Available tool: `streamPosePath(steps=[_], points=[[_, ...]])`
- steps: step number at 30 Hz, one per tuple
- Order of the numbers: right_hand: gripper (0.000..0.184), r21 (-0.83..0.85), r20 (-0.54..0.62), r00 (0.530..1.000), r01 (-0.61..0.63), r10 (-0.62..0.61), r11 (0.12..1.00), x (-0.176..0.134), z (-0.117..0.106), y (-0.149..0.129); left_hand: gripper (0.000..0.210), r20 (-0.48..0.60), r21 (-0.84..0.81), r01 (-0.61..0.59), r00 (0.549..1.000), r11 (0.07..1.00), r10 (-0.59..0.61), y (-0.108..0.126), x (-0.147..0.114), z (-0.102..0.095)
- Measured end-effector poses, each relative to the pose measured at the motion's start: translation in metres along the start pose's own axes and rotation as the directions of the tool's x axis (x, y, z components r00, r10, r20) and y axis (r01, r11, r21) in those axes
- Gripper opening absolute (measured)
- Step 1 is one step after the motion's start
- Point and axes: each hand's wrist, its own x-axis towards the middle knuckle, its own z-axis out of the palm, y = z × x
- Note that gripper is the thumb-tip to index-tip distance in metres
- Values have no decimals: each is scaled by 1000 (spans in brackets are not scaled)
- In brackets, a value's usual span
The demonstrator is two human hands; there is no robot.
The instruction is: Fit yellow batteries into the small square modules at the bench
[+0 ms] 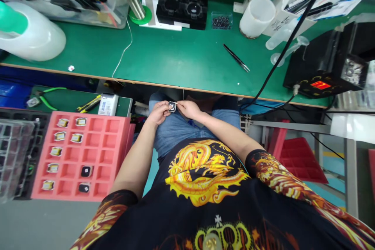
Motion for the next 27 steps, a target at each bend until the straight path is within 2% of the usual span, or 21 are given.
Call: streamPosePath(steps=[3, 6, 9, 11, 15, 20, 22, 24, 26, 27], points=[[26, 127, -44, 977, -202, 209, 971, 5, -7, 8, 40, 12, -23, -6, 1000, 1000, 7, 0, 2, 2], [24, 429, -106, 910, -321, 400, 844, 10, -21, 7, 40, 11, -32, -8, 1000, 999, 8, 1, 4, 4], [27, 722, -184, 847, -228, 498, 653, 9, -38, -4, 41, 1, -34, -6, 1000, 999, 6, 2, 5, 2], [35, 781, -236, 856, -116, 461, 614, 3, -48, -14, 42, -8, -38, -7, 1000, 999, 7, 3, 5, 1], [39, 789, -255, 904, -11, 344, 614, -14, -58, -34, 40, -12, -43, -8, 1000, 999, 8, 2, 6, 2], [35, 793, -252, 924, 27, 288, 609, -23, -61, -43, 42, -13, -32, -2, 1000, 999, 1, 2, 7, 3], [33, 803, -255, 919, 29, 300, 596, -22, -61, -42, 43, -12, -25, -1, 1000, 1000, 1, 3, 6, 2], [30, 785, -270, 912, 22, 309, 619, -21, -60, -40, 43, -11, -13, -2, 1000, 1000, 2, 4, 5, 2], [28, 715, -330, 889, 16, 317, 699, -23, -57, -35, 41, -11, 8, -5, 1000, 1000, 5, 4, 5, 4], [28, 660, -382, 862, 3, 332, 751, -25, -54, -32, 40, -14, 24, -8, 1000, 1000, 8, 3, 5, 5]])
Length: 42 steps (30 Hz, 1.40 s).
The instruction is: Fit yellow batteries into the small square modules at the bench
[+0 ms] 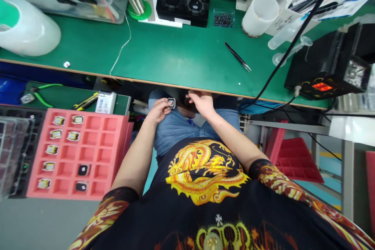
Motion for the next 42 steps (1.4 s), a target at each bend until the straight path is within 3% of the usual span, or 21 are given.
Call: streamPosePath(steps=[2, 4, 6, 8, 11, 13, 15, 18, 21, 27, 29, 31, 33, 35, 38, 42], points=[[30, -145, -128, 991, 20, -39, 989, -6, -3, 12, 39, -19, 45, -13, 1000, 999, 14, -3, -1, 5], [34, -213, -150, 989, -27, -5, 977, -15, -5, 27, 36, -59, 109, -45, 997, 993, 51, -7, -5, 13], [36, -181, -37, 992, -126, 122, 975, -24, -4, 42, 30, -105, 173, -87, 989, 981, 106, -12, -13, 24], [34, -112, 113, 958, -251, 263, 962, -32, -2, 55, 24, -130, 272, -147, 974, 951, 187, -16, -24, 35], [32, -18, 245, 913, -333, 327, 943, -37, 3, 65, 15, -47, 553, -290, 925, 781, 377, -20, -39, 49], [32, 1, 286, 915, -297, 285, 955, -37, 5, 68, 10, 64, 708, -374, 879, 599, 473, -22, -46, 54], [32, -16, 307, 926, -227, 220, 974, -36, 6, 68, 6, 134, 777, -408, 850, 478, 509, -24, -51, 55], [31, -71, 317, 936, -139, 155, 988, -36, 5, 68, 9, 209, 828, -428, 834, 361, 511, -27, -55, 52], [31, -177, 322, 937, -83, 137, 981, -38, 2, 66, 16, 270, 840, -446, 838, 310, 473, -28, -58, 48], [27, -235, 295, 947, -58, 128, 970, -42, -2, 67, 13, 267, 820, -443, 856, 363, 442, -27, -62, 52], [26, -193, 264, 953, -97, 147, 976, -42, -2, 67, 17, 210, 796, -427, 859, 429, 467, -26, -61, 57], [26, -133, 235, 958, -133, 162, 982, -40, -2, 66, 24, 85, 738, -371, 880, 564, 467, -24, -60, 61], [29, -55, 212, 963, -159, 167, 986, -38, -2, 63, 37, -59, 565, -276, 926, 777, 372, -23, -59, 63], [35, 18, 192, 968, -168, 162, 986, -38, -2, 60, 49, -141, 273, -157, 969, 949, 201, -21, -58, 64], [41, 73, 183, 971, -167, 151, 983, -40, -1, 54, 58, -149, -62, -30, 989, 998, 20, -19, -58, 66], [42, 105, 219, 967, -159, 133, 982, -43, 2, 49, 59, -109, -165, 20, 993, 986, -39, -19, -60, 71]])
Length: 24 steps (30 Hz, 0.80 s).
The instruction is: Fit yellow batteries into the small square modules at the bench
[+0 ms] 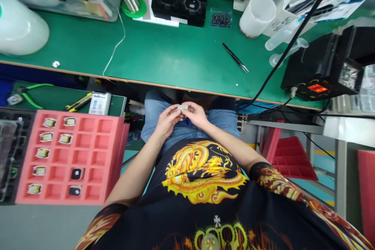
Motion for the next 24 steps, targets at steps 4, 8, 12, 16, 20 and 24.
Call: streamPosePath(steps=[4, 8, 12, 16, 20, 24], points=[[40, -10, 0, 1000, 26, -26, 1000, 1, -1, -1, 59, 5, 10, -11, 1000, 1000, 11, -1, 1, 1], [41, -84, 110, 993, 40, -31, 996, 2, -8, -1, 53, 23, 111, -98, 995, 989, 96, 3, 3, -9], [40, -152, 175, 978, 138, -111, 979, 1, -14, -1, 47, 105, 228, -173, 983, 958, 152, 10, 2, -22], [39, -129, 157, 984, 108, -87, 986, -1, -15, 0, 48, 144, 271, -187, 978, 944, 153, 14, -2, -24], [48, 8, 152, 988, -5, 3, 1000, 3, -14, -2, 55, 143, 144, -101, 986, 984, 80, 13, -3, -22], [54, 124, 86, 991, -108, 98, 986, 7, -20, -8, 58, 39, 26, -24, 999, 999, 23, 15, -6, -26]])
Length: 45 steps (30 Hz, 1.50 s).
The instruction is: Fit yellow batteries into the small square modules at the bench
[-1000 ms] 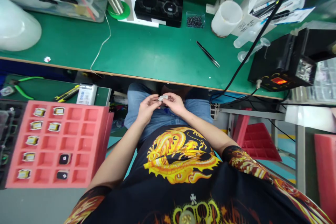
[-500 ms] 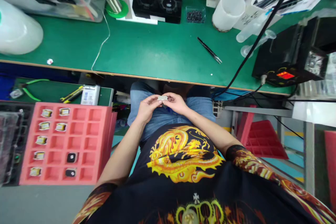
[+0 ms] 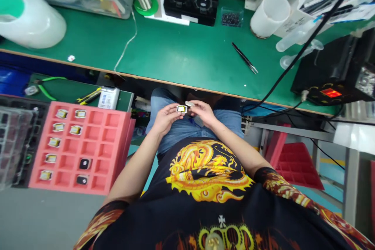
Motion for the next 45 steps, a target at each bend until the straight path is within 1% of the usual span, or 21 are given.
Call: streamPosePath(steps=[3, 6, 8, 10, 11, 12, 14, 15, 17, 18, 19, 20, 21, 23, 25, 28, 32, 35, 39, 41, 45], points=[[53, 5, -80, 992, -97, 97, 995, -2, -12, 1, 55, -81, -83, 13, 997, 996, -20, 12, -9, -7], [43, 6, -156, 966, -207, 205, 978, 7, -29, 17, 49, -135, -138, -14, 991, 990, -5, 34, -15, -25], [33, 10, -174, 938, -301, 298, 953, 16, -38, 32, 49, -192, -107, -80, 980, 991, 59, 55, -22, -47], [27, -15, -167, 918, -367, 359, 930, 21, -43, 44, 52, -276, 1, -178, 946, 984, 172, 80, -37, -79], [27, -32, -160, 915, -379, 370, 925, 22, -45, 48, 54, -327, 83, -227, 913, 970, 242, 93, -48, -99], [27, -50, -152, 917, -380, 369, 924, 23, -46, 51, 54, -387, 184, -261, 867, 948, 314, 106, -61, -122], [28, -70, -152, 921, -373, 359, 925, 24, -48, 54, 54, -496, 393, -238, 758, 888, 423, 130, -92, -174], [28, -72, -161, 918, -377, 362, 923, 25, -49, 54, 53, -545, 452, -203, 708, 869, 449, 139, -108, -201], [27, -65, -186, 906, -397, 380, 916, 29, -51, 54, 53, -634, 511, -78, 639, 856, 436, 152, -142, -253], [27, -61, -194, 902, -404, 386, 913, 31, -52, 54, 52, -686, 526, 5, 594, 851, 420, 154, -158, -274], [26, -58, -196, 900, -406, 389, 912, 33, -53, 55, 51, -731, 521, 83, 557, 849, 395, 154, -171, -292], [25, -56, -194, 901, -405, 388, 913, 35, -53, 56, 50, -763, 505, 141, 533, 851, 365, 152, -182, -305], [24, -56, -189, 903, -402, 386, 914, 36, -54, 56, 49, -780, 489, 175, 526, 854, 339, 149, -190, -314], [23, -58, -185, 903, -404, 388, 913, 38, -53, 58, 50, -785, 465, 198, 543, 863, 299, 140, -196, -323], [24, -67, -187, 899, -413, 395, 908, 38, -53, 60, 51, -772, 463, 189, 566, 866, 289, 131, -192, -323], [26, -84, -183, 900, -416, 396, 905, 36, -54, 60, 51, -769, 476, 189, 564, 859, 302, 123, -180, -323], [28, -95, -187, 901, -414, 392, 906, 35, -57, 58, 47, -778, 496, 229, 546, 838, 311, 123, -170, -326], [30, -105, -195, 897, -422, 398, 900, 37, -59, 59, 45, -780, 503, 242, 541, 829, 315, 126, -169, -327], [30, -133, -195, 895, -428, 400, 894, 39, -61, 63, 43, -787, 507, 245, 522, 827, 327, 127, -169, -327], [30, -147, -189, 898, -425, 396, 893, 39, -62, 65, 44, -787, 503, 248, 528, 828, 320, 127, -169, -327], [30, -162, -164, 904, -419, 395, 893, 40, -63, 68, 46, -774, 510, 259, 555, 820, 306, 126, -168, -327]])
